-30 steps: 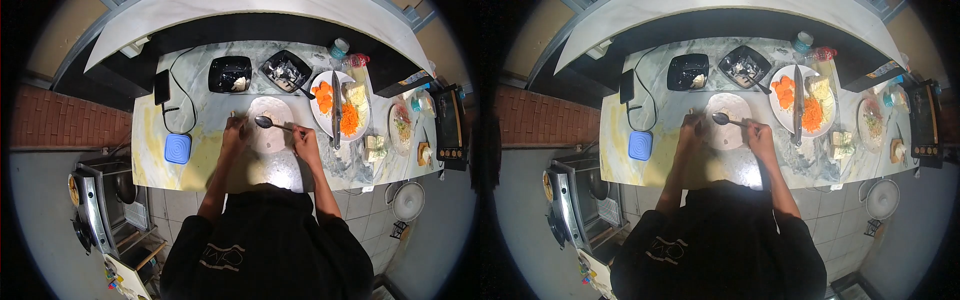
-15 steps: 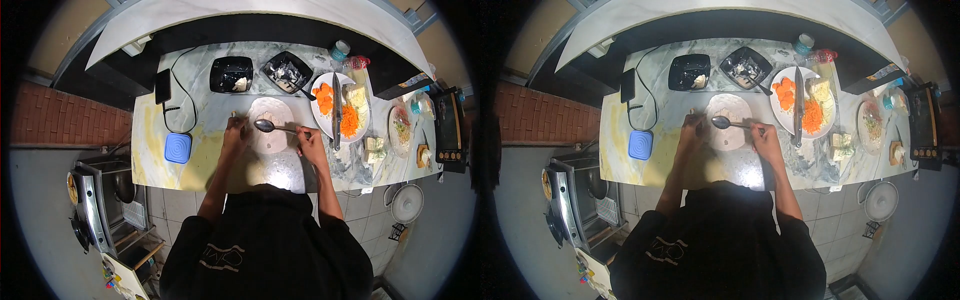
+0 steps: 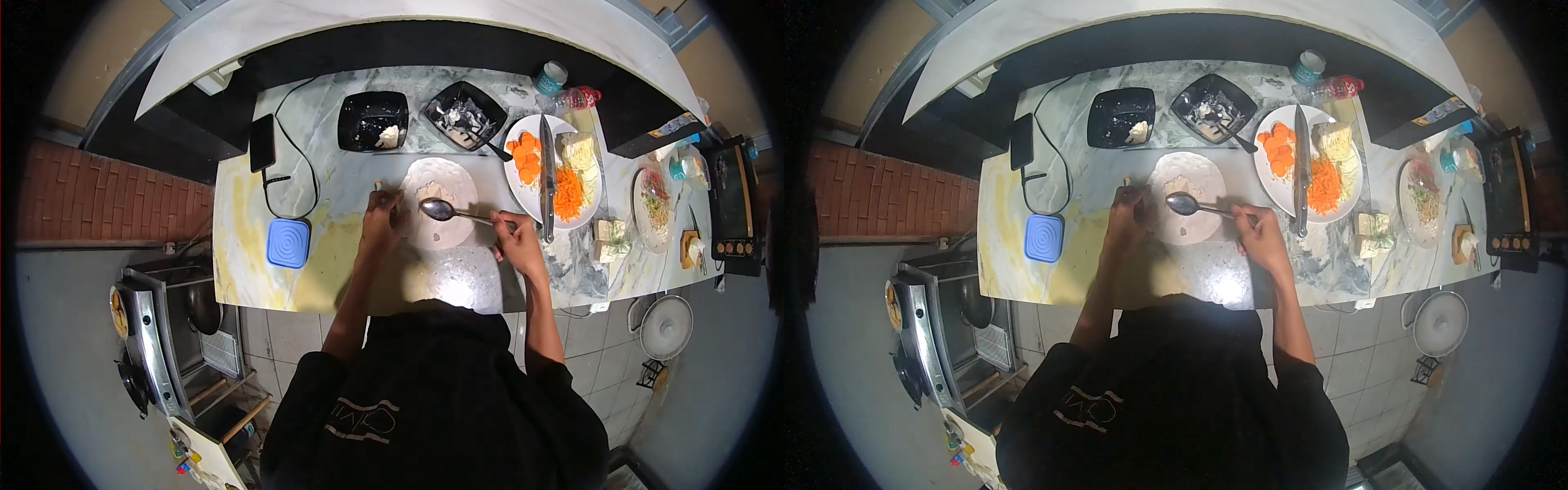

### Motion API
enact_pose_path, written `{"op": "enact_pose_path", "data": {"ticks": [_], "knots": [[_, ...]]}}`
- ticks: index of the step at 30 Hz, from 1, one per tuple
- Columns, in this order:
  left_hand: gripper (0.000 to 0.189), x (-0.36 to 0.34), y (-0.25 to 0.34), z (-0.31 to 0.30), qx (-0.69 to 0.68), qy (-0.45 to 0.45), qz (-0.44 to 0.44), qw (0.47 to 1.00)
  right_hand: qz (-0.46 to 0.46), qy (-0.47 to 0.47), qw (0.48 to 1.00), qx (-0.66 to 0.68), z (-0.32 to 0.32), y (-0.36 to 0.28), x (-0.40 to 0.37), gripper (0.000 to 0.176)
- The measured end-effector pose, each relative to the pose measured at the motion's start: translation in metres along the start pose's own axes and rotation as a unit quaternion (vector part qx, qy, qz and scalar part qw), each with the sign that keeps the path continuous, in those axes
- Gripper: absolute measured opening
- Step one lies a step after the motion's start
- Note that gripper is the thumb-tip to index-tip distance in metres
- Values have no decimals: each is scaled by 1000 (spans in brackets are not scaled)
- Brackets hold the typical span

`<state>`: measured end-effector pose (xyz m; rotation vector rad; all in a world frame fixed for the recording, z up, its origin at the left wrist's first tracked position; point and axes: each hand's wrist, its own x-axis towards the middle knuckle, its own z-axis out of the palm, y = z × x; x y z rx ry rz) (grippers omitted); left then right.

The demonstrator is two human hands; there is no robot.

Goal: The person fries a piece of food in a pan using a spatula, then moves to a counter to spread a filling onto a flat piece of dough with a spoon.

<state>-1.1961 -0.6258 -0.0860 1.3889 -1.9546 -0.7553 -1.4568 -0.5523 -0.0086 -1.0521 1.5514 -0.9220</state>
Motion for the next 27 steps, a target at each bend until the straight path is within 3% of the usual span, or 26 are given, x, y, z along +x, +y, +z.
{"op": "enact_pose_path", "data": {"ticks": [5,6,7,11,15,22,23,25,27], "knots": [[45,1,4,-1,-17,-3,-32,999,-27,12,993,-114,5,28,7,29],[45,2,2,-1,-3,5,3,1000,-46,16,988,-147,5,24,6,28],[45,1,-1,-1,11,13,38,999,-31,20,992,-122,3,20,2,27],[45,0,3,-1,-7,11,15,1000,22,60,998,-14,-6,7,-7,26],[43,-1,0,-3,-13,1,29,999,10,95,994,52,-12,19,3,31],[42,-3,11,-5,-28,-2,10,1000,10,61,997,-45,-8,18,4,34],[42,-4,10,-7,-27,-2,8,1000,4,102,995,-19,-6,16,0,36],[44,-3,10,-7,3,-10,42,999,10,94,995,14,-11,19,4,36],[46,-3,14,-8,-10,-19,19,1000,16,85,996,31,-16,26,11,41]]}}
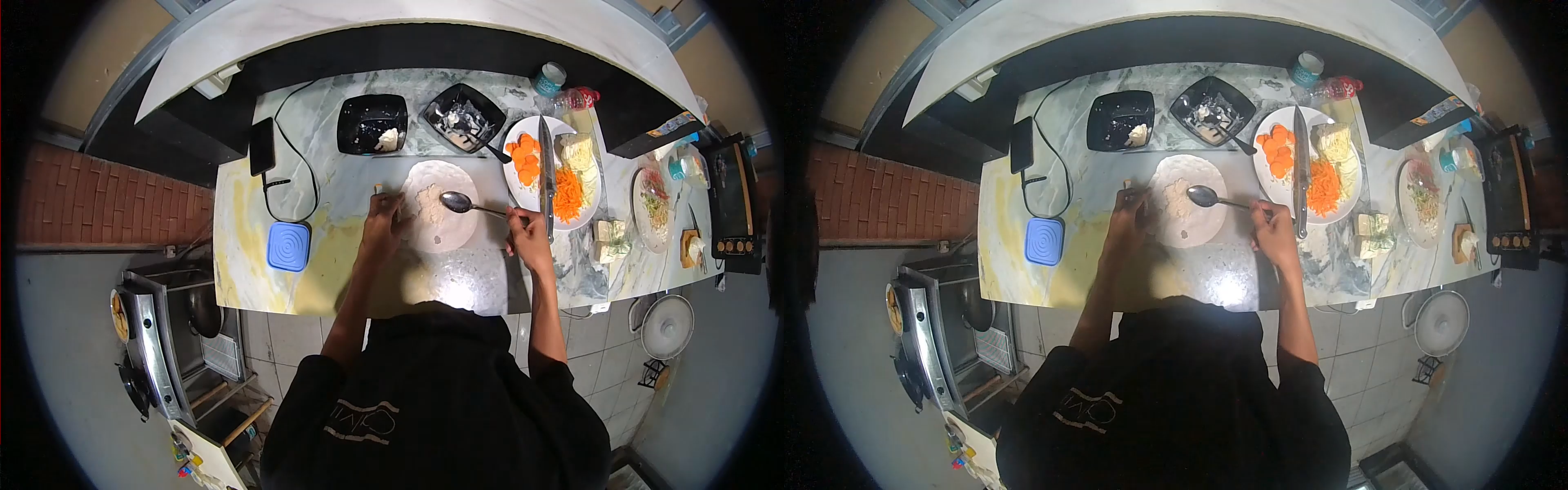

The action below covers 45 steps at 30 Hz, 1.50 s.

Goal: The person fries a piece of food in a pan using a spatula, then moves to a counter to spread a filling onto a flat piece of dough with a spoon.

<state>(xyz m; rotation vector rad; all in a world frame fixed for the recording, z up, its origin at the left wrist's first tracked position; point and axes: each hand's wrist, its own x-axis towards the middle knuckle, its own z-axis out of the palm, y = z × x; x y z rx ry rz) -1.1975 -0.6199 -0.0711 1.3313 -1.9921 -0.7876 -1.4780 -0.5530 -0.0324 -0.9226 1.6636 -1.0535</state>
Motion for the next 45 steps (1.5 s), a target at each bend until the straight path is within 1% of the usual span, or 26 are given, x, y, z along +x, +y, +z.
{"op": "enact_pose_path", "data": {"ticks": [1,3,5,7,8,10,13,15,17,19,21,22,23,26,29,31,32,33,35,36,37,39,40,42,43,45], "knots": [[47,0,1,-1,-12,-7,-24,1000,0,0,1000,0,0,3,2,41],[47,1,2,-1,-23,-8,-34,999,32,-19,999,-24,0,7,4,42],[48,2,-1,2,-35,-4,-45,998,22,-3,999,-26,-2,6,5,41],[47,1,-7,7,-2,38,10,999,16,14,999,-25,-1,4,4,41],[47,0,-9,8,-1,37,10,999,17,16,1000,9,0,2,7,40],[47,0,-4,5,-17,14,-31,999,3,15,998,61,8,-10,11,38],[47,0,-5,6,-35,16,-27,999,3,35,998,60,31,-6,19,38],[47,0,-5,7,-40,22,-26,999,11,15,997,70,35,-6,22,38],[47,0,-6,6,-45,31,-28,998,35,18,999,22,33,-6,17,37],[47,-1,-5,7,-27,40,-7,999,25,14,999,43,26,-3,10,35],[47,0,-3,6,-28,32,-22,999,32,49,998,2,18,-4,1,34],[48,0,-2,6,-27,25,-35,999,40,24,999,-5,11,0,0,34],[48,0,-2,6,-28,23,-35,999,41,25,999,-5,7,2,-3,34],[47,0,-4,7,-35,29,-35,998,40,30,999,8,2,0,-7,35],[47,0,-9,9,-17,40,-3,999,42,19,998,40,7,-10,-5,36],[47,1,-7,8,-35,33,-24,999,37,67,995,69,23,-18,-2,36],[47,1,-7,8,-35,32,-22,999,20,44,996,74,26,-14,5,35],[47,1,-6,8,-27,33,-19,999,20,46,996,76,31,-12,8,35],[47,1,-7,9,-19,35,-16,999,16,27,997,71,41,-10,13,33],[47,1,-7,10,-24,38,-16,999,17,24,999,26,41,-14,12,33],[47,0,-8,10,-29,42,-17,999,16,23,999,26,40,-15,12,33],[47,-1,-8,9,-29,39,-22,999,3,26,999,-40,34,-13,8,34],[47,0,-7,9,-28,35,-26,999,3,26,999,-41,30,-13,6,34],[47,0,-4,7,-33,27,-39,998,-17,54,994,-91,23,-13,1,34],[47,1,-3,6,-38,19,-50,998,-17,55,994,-91,19,-15,-2,34],[47,1,-6,8,-38,25,-40,998,-3,29,996,-86,11,-21,-5,34]]}}
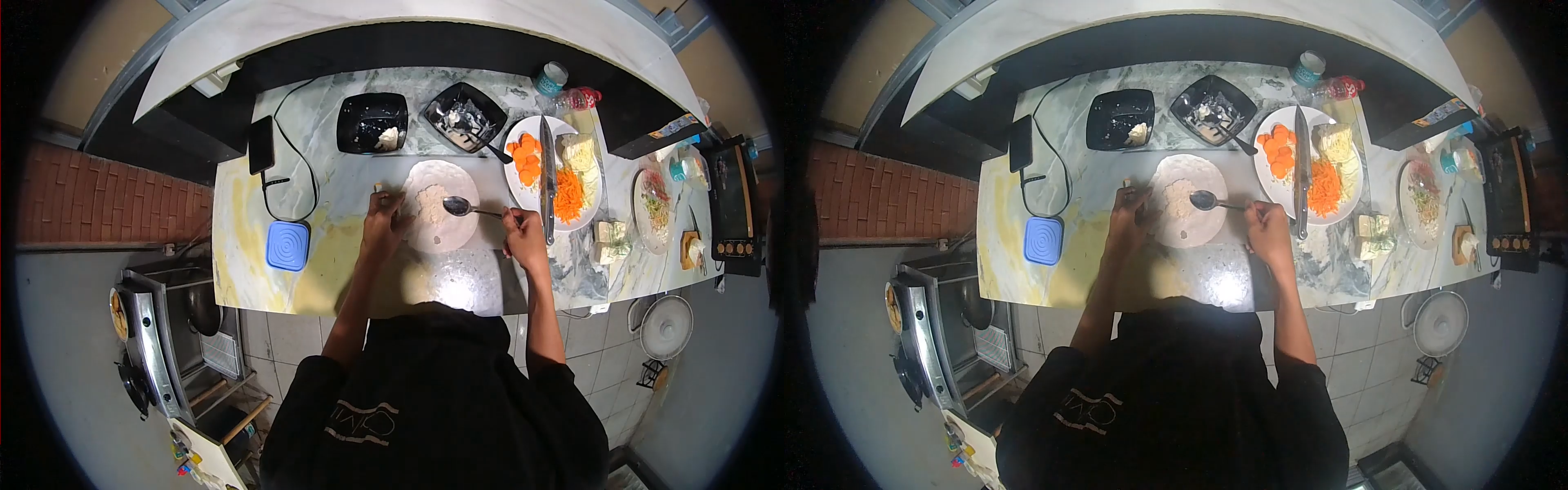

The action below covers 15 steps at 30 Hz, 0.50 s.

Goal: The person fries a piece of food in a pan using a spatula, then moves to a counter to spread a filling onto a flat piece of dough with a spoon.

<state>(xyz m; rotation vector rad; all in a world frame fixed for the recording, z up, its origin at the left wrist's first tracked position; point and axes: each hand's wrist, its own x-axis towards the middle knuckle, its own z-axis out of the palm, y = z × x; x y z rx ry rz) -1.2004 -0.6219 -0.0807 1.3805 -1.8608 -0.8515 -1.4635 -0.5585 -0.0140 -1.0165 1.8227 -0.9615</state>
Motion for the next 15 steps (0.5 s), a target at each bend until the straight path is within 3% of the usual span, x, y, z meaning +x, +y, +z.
{"op": "enact_pose_path", "data": {"ticks": [2,4,8,11,15], "knots": [[47,0,-3,1,-1,6,9,1000,0,-20,1000,22,-1,8,4,35],[46,0,-4,2,17,4,18,1000,21,48,995,91,6,6,5,34],[47,-1,-6,3,13,7,17,1000,28,42,990,128,29,-5,16,34],[47,0,-2,0,7,-2,6,1000,5,-25,997,74,37,-13,20,32],[48,0,0,-1,-1,2,5,1000,-28,-13,1000,-2,28,-3,19,35]]}}
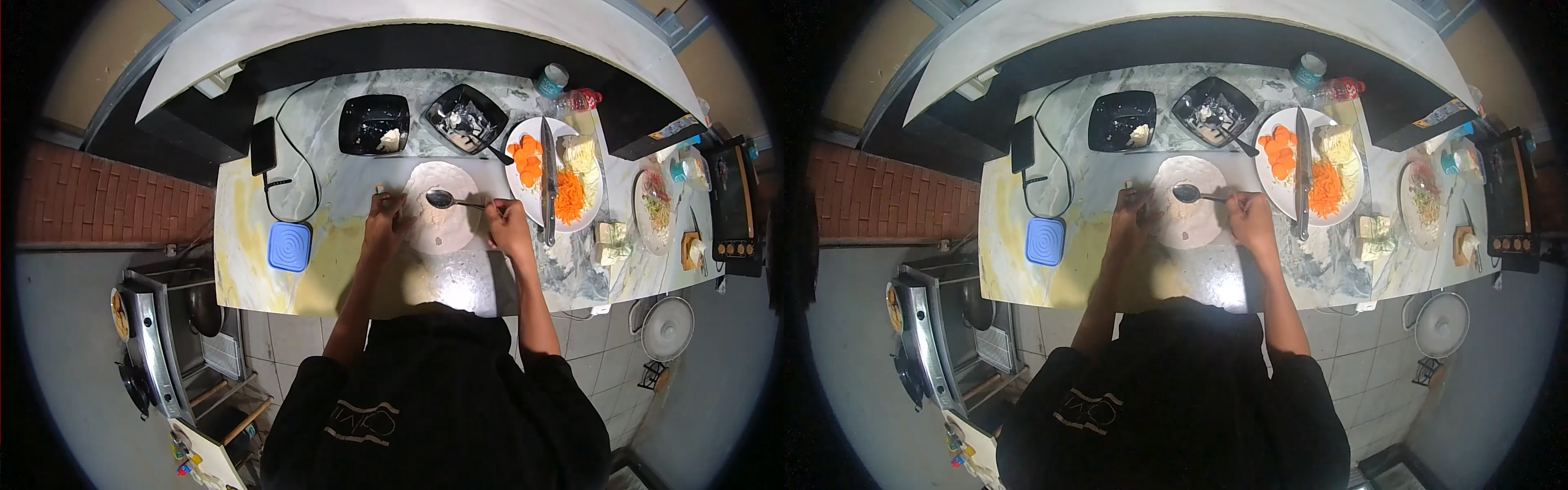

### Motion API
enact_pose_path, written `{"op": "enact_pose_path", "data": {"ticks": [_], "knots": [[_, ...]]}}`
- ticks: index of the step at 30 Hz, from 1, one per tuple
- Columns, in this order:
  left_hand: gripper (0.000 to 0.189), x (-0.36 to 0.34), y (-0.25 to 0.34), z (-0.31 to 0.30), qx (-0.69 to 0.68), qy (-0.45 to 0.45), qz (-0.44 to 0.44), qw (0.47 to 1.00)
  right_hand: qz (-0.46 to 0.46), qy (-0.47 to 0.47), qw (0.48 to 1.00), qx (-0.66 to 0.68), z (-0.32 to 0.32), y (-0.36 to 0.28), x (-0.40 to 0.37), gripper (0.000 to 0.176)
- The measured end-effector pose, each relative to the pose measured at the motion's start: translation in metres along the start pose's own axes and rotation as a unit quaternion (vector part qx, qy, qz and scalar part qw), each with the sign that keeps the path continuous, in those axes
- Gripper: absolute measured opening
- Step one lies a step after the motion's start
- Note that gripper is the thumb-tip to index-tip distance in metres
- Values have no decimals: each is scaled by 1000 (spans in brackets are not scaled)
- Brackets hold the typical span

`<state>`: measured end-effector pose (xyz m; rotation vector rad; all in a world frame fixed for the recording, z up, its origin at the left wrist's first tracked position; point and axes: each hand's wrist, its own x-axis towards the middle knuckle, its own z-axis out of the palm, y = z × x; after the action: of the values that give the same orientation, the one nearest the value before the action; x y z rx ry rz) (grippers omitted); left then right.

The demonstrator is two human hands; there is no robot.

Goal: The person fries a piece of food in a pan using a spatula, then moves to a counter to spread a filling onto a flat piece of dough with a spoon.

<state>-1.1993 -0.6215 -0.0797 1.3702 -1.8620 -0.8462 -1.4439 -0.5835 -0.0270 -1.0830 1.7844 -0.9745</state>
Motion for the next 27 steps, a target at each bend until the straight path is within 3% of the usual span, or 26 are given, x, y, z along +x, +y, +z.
{"op": "enact_pose_path", "data": {"ticks": [6,8,13,15,19,22,24,27], "knots": [[49,1,-6,2,18,4,24,1000,-15,-39,998,-55,-19,-12,-13,34],[49,0,-8,3,34,8,34,999,-17,-25,999,20,-14,-10,-13,33],[49,0,-3,2,8,1,10,1000,-3,-66,997,44,8,-3,-1,32],[49,1,-4,1,19,-3,14,1000,-92,-23,988,-125,13,2,5,29],[49,1,-7,3,13,8,24,1000,-58,-22,987,-151,1,-11,1,27],[49,0,-3,2,22,1,13,1000,-91,-11,981,-172,-7,-8,0,28],[49,1,-5,2,23,-4,16,1000,-34,-25,989,-142,-11,-4,0,28],[48,0,-4,1,17,-7,9,1000,-26,-27,994,-103,-20,0,-3,29]]}}
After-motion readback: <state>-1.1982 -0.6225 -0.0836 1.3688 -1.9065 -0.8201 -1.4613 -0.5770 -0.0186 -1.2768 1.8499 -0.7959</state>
